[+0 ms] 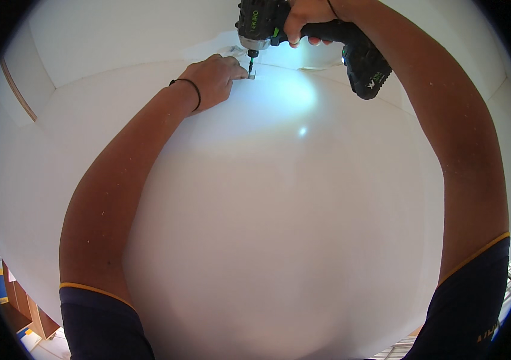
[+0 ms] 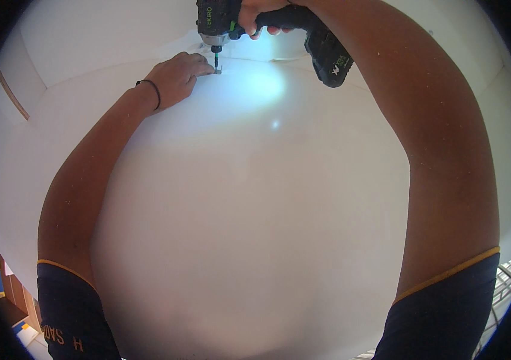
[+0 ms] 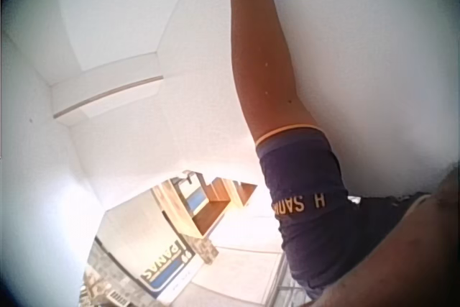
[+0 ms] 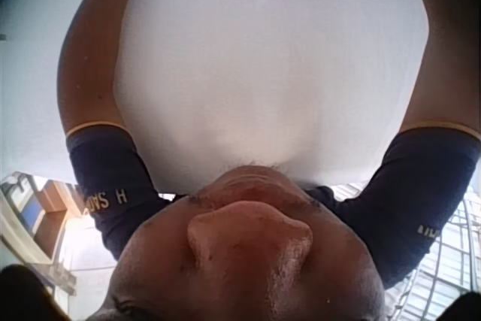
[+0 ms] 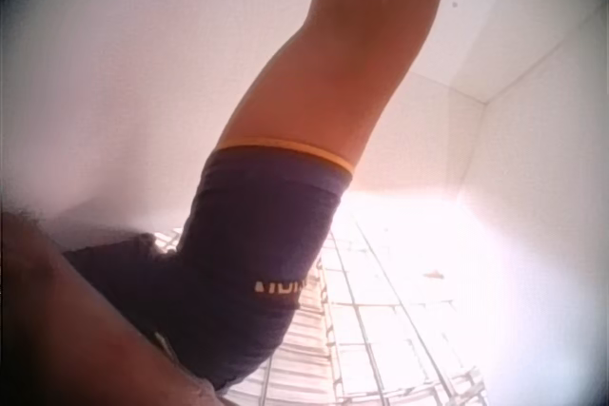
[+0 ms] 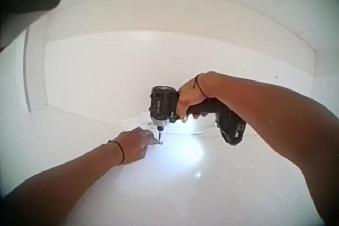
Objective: The person holds a bracket against a wooden panel and uses an electric drill to drive a screw into the surface, then repeats the process for a second bracket.
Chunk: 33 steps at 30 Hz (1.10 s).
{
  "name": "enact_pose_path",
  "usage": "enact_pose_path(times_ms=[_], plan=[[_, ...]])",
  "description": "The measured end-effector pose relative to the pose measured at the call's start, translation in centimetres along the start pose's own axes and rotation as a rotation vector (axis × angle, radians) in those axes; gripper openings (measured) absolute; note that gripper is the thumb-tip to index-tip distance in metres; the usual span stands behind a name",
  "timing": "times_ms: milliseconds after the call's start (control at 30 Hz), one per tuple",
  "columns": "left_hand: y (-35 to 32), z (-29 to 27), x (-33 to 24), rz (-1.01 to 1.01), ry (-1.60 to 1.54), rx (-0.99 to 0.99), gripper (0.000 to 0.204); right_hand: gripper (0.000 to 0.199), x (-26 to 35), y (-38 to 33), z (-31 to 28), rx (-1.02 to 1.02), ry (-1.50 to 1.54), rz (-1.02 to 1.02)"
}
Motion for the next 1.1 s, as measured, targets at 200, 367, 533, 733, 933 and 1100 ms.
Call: enact_pose_path(times_ms=[200,367,533,733,933,1100], plan=[[-0.1,0.0,0.0,0.0,-0.013,-0.011,0.039,0.028,0.0,0.0,0.0,0.001,-0.004,0.016],[-0.1,0.0,0.1,0.004,-0.009,0.006,0.039,0.028,0.6,-0.9,0.1,0.015,-0.01,-0.002],[0.1,-0.2,-0.1,-0.011,-0.029,0.047,0.04,0.029,0.1,-0.3,0.1,0.019,-0.011,0.015],[0.0,-0.2,0.1,-0.005,-0.047,0.027,0.039,0.03,0.6,-1.1,0.0,0.05,-0.016,-0.005],[0.0,-0.5,0.1,0.003,-0.054,0.039,0.039,0.03,0.6,-0.9,0.0,0.049,-0.008,0.01],[0.2,-0.7,0.1,-0.003,-0.062,0.053,0.039,0.03,0.2,-0.9,-0.3,0.082,0.022,-0.02]])
Point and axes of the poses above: each hand's wrist, its own y-axis towards the middle knuckle, its own z-axis out of the palm, x = y × z, the point moved 5 cm from there along y, towards the middle knuckle, and after that the axes turned 14 degrees about y, right-handed, at the moved point
